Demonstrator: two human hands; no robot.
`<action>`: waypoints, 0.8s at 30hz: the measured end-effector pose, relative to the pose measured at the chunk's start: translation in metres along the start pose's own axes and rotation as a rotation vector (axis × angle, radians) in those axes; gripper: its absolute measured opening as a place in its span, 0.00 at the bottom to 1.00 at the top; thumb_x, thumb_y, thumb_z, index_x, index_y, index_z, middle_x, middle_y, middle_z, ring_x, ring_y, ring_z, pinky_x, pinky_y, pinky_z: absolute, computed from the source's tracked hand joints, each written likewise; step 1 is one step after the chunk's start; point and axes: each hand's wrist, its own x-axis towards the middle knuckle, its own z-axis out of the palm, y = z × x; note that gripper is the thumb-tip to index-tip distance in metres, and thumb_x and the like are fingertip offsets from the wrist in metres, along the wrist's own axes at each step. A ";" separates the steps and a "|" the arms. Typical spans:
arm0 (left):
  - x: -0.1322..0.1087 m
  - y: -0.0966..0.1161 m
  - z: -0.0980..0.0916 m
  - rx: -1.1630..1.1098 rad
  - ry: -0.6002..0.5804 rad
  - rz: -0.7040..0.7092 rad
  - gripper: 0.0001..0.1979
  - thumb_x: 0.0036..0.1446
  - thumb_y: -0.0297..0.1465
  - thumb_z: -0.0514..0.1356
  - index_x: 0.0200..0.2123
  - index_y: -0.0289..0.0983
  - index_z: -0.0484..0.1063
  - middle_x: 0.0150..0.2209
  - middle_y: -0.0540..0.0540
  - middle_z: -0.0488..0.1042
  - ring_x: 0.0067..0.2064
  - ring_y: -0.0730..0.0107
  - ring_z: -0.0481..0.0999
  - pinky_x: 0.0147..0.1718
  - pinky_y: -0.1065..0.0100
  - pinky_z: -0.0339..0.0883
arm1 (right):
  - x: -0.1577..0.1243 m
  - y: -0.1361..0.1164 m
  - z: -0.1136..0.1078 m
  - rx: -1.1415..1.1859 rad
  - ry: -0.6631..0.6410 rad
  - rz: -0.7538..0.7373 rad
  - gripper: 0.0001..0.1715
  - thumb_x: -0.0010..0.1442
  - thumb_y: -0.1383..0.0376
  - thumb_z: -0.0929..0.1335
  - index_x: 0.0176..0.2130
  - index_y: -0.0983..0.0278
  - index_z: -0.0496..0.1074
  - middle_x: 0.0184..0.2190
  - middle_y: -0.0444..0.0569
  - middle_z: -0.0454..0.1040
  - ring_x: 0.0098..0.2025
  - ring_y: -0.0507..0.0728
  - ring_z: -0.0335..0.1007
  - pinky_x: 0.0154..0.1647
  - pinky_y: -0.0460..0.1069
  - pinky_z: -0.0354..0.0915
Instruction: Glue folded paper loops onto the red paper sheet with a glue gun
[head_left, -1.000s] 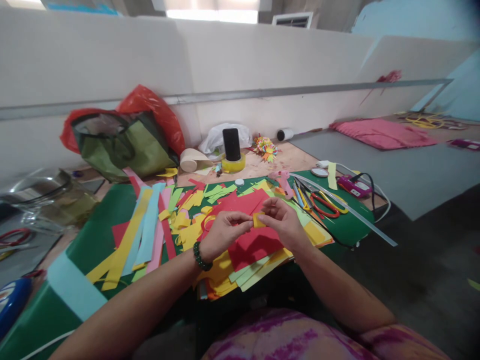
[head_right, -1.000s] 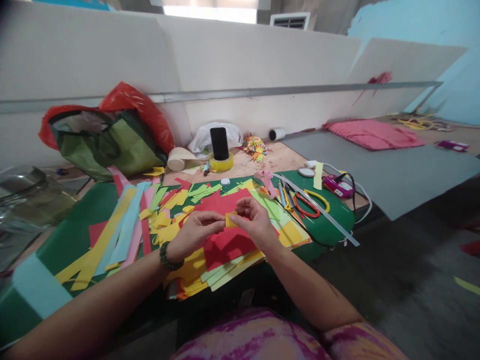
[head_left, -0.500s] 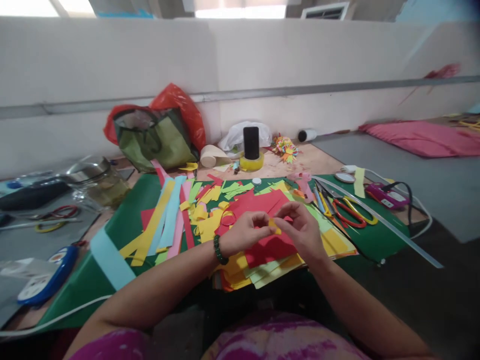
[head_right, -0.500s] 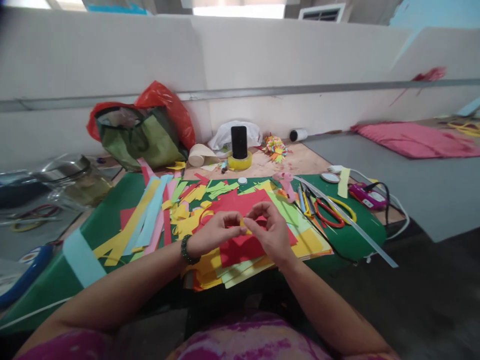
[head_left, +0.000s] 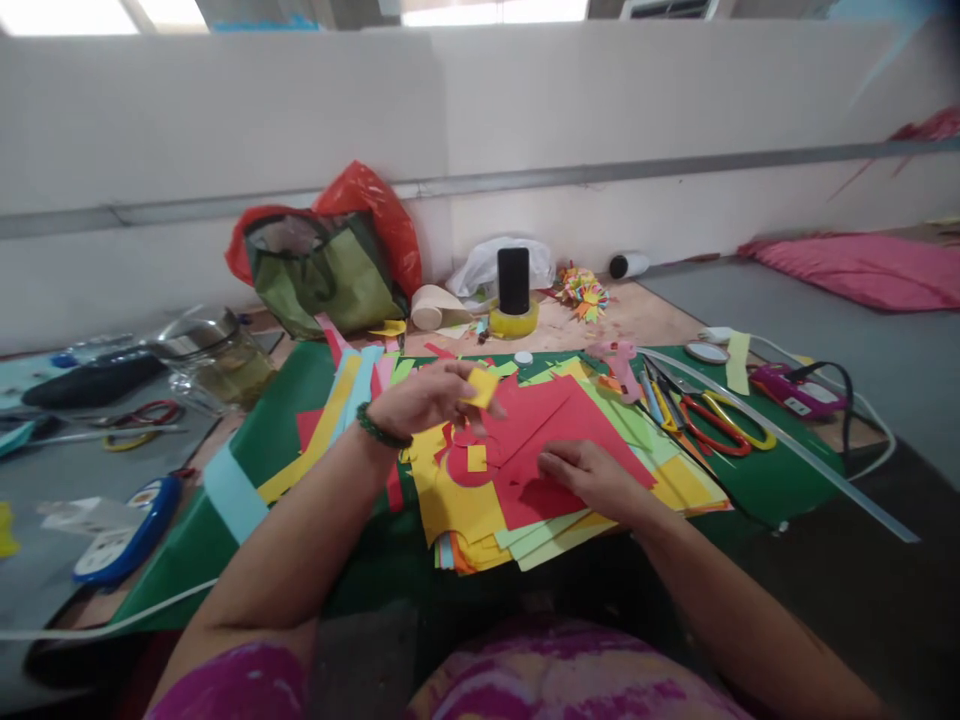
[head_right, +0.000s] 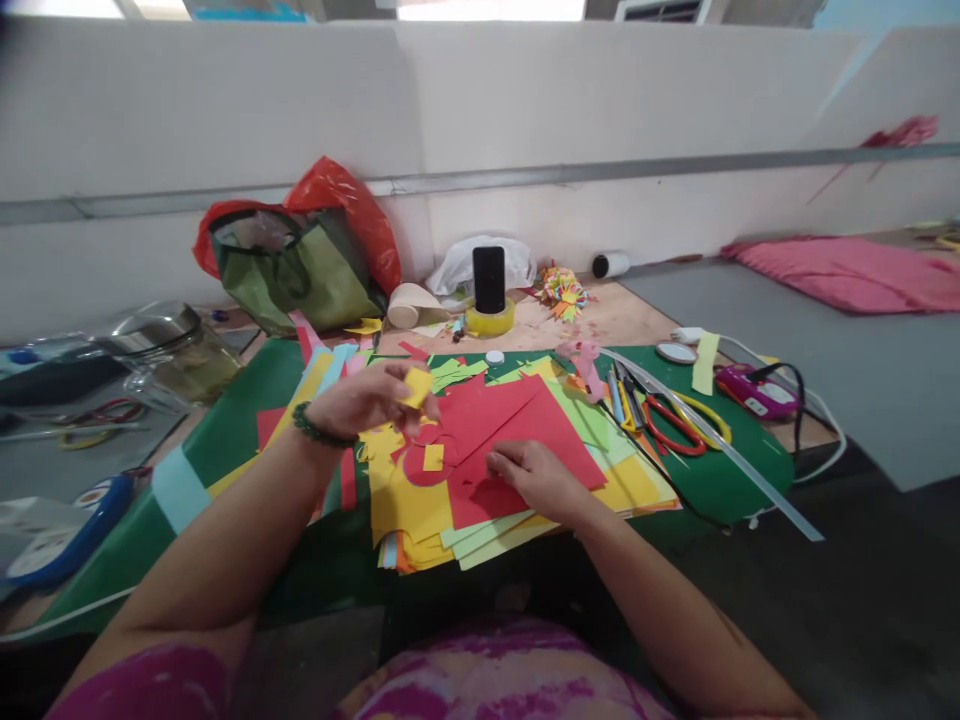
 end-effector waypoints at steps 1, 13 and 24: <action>-0.006 0.007 -0.013 0.036 0.029 0.073 0.06 0.45 0.29 0.60 0.29 0.35 0.67 0.23 0.48 0.76 0.21 0.68 0.75 0.19 0.73 0.65 | -0.001 0.001 -0.001 -0.108 0.015 -0.018 0.25 0.61 0.49 0.60 0.23 0.62 0.64 0.19 0.43 0.64 0.22 0.51 0.57 0.24 0.47 0.51; -0.074 0.018 -0.129 0.307 0.768 0.237 0.08 0.53 0.36 0.50 0.29 0.37 0.63 0.26 0.49 0.70 0.30 0.74 0.68 0.31 0.71 0.63 | -0.008 0.013 -0.002 -0.357 0.125 -0.069 0.25 0.65 0.54 0.59 0.26 0.61 0.73 0.21 0.47 0.73 0.24 0.55 0.67 0.26 0.49 0.59; -0.016 0.005 -0.109 1.310 0.482 -0.467 0.18 0.44 0.46 0.63 0.28 0.36 0.76 0.30 0.44 0.77 0.35 0.62 0.74 0.30 0.70 0.62 | -0.027 -0.009 -0.003 -0.333 0.410 -0.293 0.18 0.64 0.57 0.64 0.48 0.62 0.76 0.38 0.52 0.76 0.19 0.49 0.61 0.26 0.49 0.65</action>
